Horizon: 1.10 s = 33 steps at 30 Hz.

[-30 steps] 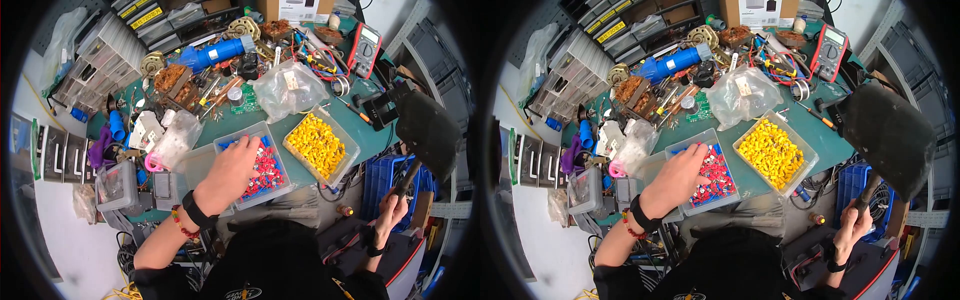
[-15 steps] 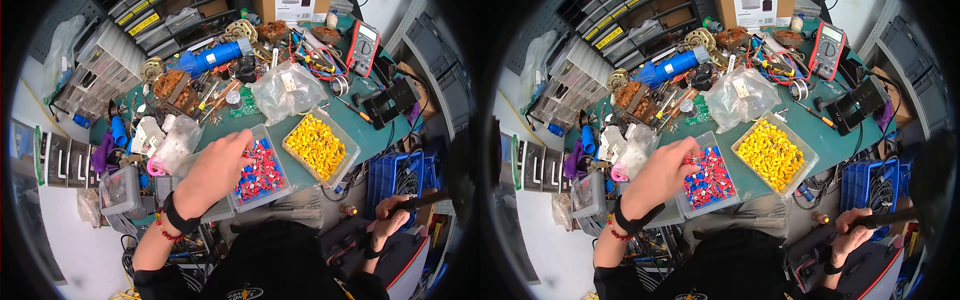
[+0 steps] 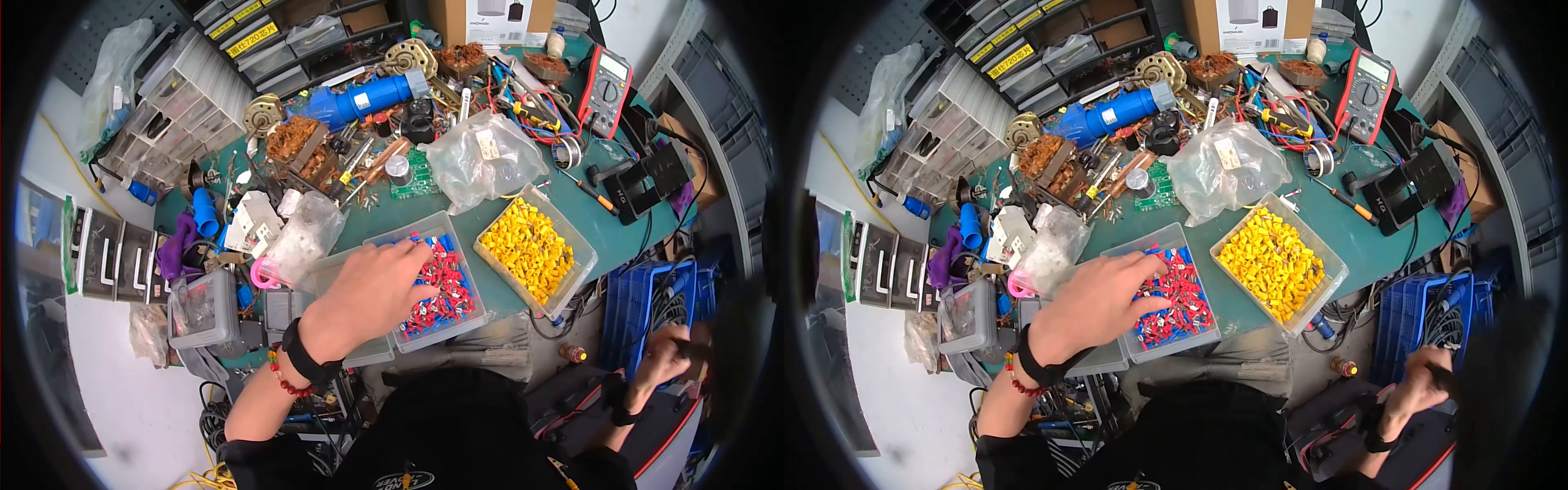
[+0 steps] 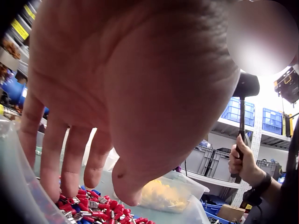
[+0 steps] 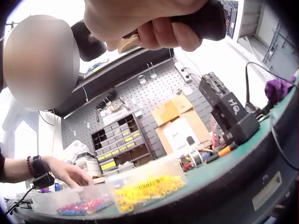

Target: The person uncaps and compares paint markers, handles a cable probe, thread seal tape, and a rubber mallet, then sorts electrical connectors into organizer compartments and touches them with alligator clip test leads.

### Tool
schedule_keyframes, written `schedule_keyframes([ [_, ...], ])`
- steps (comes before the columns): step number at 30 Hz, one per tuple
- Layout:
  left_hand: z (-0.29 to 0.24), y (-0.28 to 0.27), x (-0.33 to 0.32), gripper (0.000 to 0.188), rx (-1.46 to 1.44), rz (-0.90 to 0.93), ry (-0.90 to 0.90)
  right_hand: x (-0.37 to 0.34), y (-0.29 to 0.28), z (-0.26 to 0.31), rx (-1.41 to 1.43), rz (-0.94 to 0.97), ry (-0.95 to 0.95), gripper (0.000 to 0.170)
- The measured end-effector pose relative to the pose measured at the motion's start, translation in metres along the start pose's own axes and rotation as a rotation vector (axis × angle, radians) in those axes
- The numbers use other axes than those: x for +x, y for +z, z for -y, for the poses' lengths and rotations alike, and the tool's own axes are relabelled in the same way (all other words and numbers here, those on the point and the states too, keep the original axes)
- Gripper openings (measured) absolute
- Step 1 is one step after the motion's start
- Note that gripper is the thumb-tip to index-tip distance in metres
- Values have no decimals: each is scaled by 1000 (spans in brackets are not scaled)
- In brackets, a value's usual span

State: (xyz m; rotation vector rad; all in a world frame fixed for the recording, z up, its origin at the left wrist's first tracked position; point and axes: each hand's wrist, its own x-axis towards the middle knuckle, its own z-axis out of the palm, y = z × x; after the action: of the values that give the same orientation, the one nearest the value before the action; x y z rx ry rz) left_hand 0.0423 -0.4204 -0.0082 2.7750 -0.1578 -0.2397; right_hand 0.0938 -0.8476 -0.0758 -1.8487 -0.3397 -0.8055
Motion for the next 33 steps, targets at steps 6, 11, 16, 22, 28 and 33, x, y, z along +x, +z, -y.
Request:
schedule_keyframes([
  [6,10,2,-4,35,-57,-45,59,38,30,59,771,45,-158,46],
  [11,14,7,-5,41,-18,-17,74,13,37,46,597,-153,139,50],
  [16,6,4,-5,44,10,-21,83,-6,21,29,148,-306,481,47],
  [22,4,3,-7,48,24,12,55,2,26,29,-40,-228,474,47],
  [28,3,4,-8,53,16,20,59,39,28,61,615,-154,-90,48],
  [33,2,5,-6,55,25,17,58,41,17,69,770,-213,-293,49],
])
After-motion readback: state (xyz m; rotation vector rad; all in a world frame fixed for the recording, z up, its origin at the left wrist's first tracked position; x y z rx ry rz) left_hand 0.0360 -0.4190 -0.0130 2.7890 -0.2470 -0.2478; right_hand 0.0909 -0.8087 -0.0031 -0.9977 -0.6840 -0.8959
